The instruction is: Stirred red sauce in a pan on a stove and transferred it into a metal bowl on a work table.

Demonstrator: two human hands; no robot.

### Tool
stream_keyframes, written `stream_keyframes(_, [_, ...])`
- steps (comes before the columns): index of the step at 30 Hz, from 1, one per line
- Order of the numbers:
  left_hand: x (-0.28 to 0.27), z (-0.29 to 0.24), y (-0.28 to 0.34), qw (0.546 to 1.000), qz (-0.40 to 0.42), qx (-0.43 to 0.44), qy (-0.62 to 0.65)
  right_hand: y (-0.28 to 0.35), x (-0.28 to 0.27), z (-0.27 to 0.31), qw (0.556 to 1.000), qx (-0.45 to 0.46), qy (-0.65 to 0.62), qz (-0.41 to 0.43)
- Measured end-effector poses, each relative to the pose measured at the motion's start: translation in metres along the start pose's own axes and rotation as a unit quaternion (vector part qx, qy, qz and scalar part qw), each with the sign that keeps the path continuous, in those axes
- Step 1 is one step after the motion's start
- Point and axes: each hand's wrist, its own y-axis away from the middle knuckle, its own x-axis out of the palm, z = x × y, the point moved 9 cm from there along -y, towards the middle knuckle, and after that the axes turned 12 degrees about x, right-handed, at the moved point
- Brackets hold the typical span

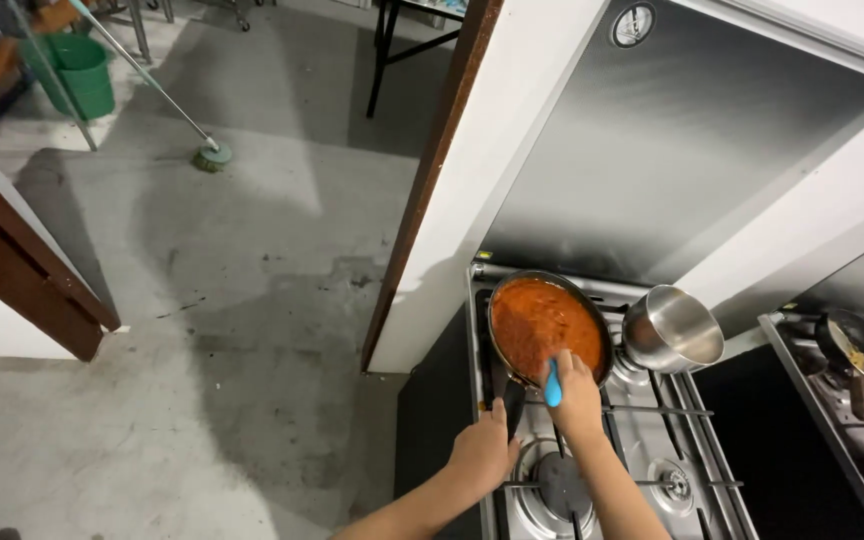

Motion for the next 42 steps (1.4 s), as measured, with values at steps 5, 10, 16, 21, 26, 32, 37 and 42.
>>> stream_keyframes(5, [0.014, 0.008, -0.005, 1.000, 0.012, 0.013, 0.024, 0.010, 0.004, 0.022, 0.976, 0.124, 0.131, 0.122])
stream_keyframes(10, [0.007, 0.007, 0.001, 0.999, -0.044, 0.010, -0.001, 0.002, -0.003, 0.032, 1.000, -0.021, 0.004, -0.023])
stream_keyframes(16, [0.012, 0.018, -0.001, 0.997, -0.083, 0.003, 0.001, 0.029, 0.011, 0.028, 0.990, 0.064, 0.090, 0.089])
stream_keyframes(21, [0.009, 0.017, 0.004, 0.997, -0.076, 0.030, 0.008, 0.013, 0.009, 0.031, 0.999, 0.021, 0.038, 0.024])
stream_keyframes(26, [-0.003, 0.008, 0.006, 0.998, -0.059, 0.031, 0.001, 0.009, 0.003, 0.035, 0.996, 0.060, 0.061, 0.028])
stream_keyframes(32, [0.005, 0.014, 0.008, 1.000, -0.014, 0.013, -0.017, 0.004, 0.020, 0.036, 0.999, 0.024, 0.023, 0.028])
stream_keyframes(37, [-0.002, 0.012, 0.008, 0.998, -0.056, 0.019, -0.008, 0.013, 0.017, 0.036, 0.992, 0.063, 0.095, 0.055])
stream_keyframes(42, [0.007, 0.018, 0.005, 0.999, -0.029, 0.013, -0.008, 0.003, 0.021, 0.051, 0.998, 0.028, 0.039, 0.036])
